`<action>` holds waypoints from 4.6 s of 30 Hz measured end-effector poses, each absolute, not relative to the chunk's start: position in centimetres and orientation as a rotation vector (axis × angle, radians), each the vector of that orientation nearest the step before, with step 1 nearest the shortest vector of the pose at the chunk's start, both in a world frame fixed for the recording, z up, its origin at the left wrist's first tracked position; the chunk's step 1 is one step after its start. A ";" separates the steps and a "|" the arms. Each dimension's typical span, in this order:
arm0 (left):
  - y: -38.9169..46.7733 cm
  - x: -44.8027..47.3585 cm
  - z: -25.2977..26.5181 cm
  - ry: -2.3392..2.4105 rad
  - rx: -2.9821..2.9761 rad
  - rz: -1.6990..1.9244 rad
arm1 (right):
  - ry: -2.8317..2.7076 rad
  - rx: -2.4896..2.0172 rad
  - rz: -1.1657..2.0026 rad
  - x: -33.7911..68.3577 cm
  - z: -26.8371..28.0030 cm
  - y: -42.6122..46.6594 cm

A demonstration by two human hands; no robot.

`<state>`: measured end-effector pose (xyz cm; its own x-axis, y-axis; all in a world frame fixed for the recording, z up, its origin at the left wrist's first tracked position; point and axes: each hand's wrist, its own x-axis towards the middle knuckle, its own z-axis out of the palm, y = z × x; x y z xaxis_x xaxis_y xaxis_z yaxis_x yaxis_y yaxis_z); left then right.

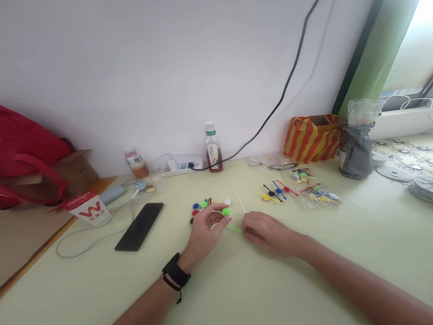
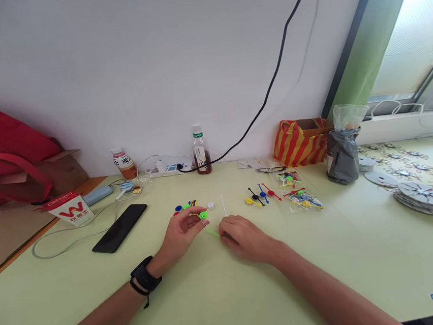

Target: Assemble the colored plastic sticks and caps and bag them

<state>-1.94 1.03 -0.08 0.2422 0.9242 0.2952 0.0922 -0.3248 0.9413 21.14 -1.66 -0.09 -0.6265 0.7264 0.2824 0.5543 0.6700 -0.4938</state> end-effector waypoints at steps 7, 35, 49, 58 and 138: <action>1.0 -1.9 0.6 0.956 1.503 1.210 | -2.016 -1.009 0.591 21.6 -0.2 -0.7; -0.4 -1.2 0.8 0.809 1.809 1.024 | -1.871 -0.906 0.935 20.4 0.4 -2.2; 0.1 -1.7 0.4 0.802 2.174 1.086 | -1.966 -0.924 0.873 20.8 0.7 -2.3; -0.3 -1.6 0.8 0.778 2.268 1.083 | -1.988 -0.940 0.834 20.8 0.4 -2.2; -0.1 -1.2 -0.4 0.841 1.731 0.982 | -1.832 -1.008 1.090 20.7 0.2 -1.4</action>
